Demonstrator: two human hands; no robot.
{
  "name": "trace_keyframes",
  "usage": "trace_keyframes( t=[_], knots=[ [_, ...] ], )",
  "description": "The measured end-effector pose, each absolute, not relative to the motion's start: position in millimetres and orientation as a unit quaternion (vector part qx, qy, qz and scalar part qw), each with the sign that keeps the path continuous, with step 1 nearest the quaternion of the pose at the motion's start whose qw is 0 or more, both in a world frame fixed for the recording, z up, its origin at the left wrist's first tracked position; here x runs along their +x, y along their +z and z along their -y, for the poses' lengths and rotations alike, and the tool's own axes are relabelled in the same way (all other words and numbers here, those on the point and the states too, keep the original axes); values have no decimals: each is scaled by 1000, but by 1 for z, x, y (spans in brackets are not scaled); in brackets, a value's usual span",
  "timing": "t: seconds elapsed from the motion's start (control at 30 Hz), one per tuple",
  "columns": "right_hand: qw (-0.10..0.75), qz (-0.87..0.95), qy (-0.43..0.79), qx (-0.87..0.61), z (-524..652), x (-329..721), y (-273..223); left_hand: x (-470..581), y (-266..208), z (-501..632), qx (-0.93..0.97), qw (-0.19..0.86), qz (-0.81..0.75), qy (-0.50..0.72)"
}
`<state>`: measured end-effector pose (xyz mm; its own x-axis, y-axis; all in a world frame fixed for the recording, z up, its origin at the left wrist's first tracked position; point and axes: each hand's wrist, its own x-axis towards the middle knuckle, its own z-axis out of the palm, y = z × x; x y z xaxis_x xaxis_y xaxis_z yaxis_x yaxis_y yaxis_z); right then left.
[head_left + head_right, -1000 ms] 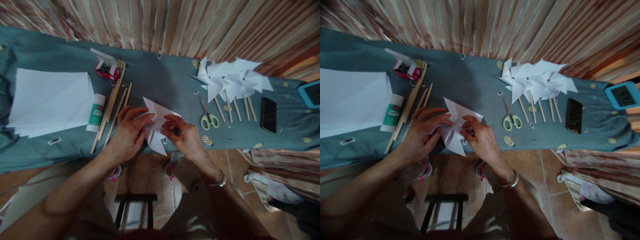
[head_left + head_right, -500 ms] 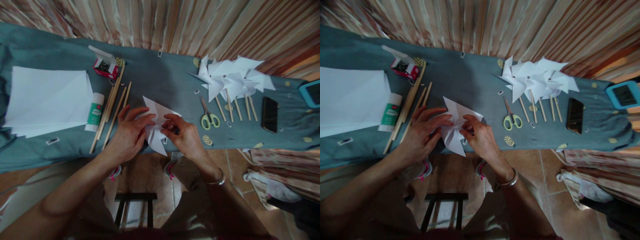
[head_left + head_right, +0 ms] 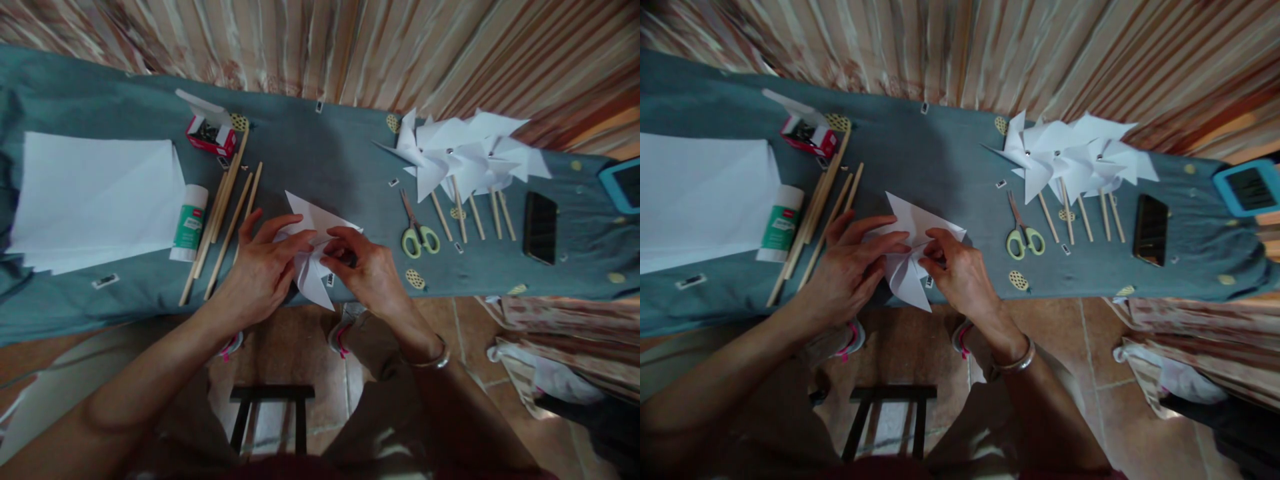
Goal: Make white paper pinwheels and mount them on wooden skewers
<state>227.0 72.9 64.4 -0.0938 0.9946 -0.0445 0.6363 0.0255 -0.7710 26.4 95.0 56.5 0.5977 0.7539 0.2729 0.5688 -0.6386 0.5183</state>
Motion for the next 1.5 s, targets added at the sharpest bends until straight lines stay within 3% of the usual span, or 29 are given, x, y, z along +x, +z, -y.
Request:
trace_keyframes(
  t=[0.67, 0.9, 1.13, 1.5],
  knots=[
    [269, 676, 307, -614, -73, 225, 65, 29, 52, -97, 901, 140, -349, 216],
    [250, 721, 230, -604, -69, 226, 65, 34, 61, -96, 897, 150, -365, 198],
    [284, 705, 142, -635, -77, 240, 71, 36, 63, -95, 893, 171, -369, 190],
    [205, 764, 110, -602, -103, 242, 59, 34, 55, -96, 892, 154, -367, 215]
  ],
)
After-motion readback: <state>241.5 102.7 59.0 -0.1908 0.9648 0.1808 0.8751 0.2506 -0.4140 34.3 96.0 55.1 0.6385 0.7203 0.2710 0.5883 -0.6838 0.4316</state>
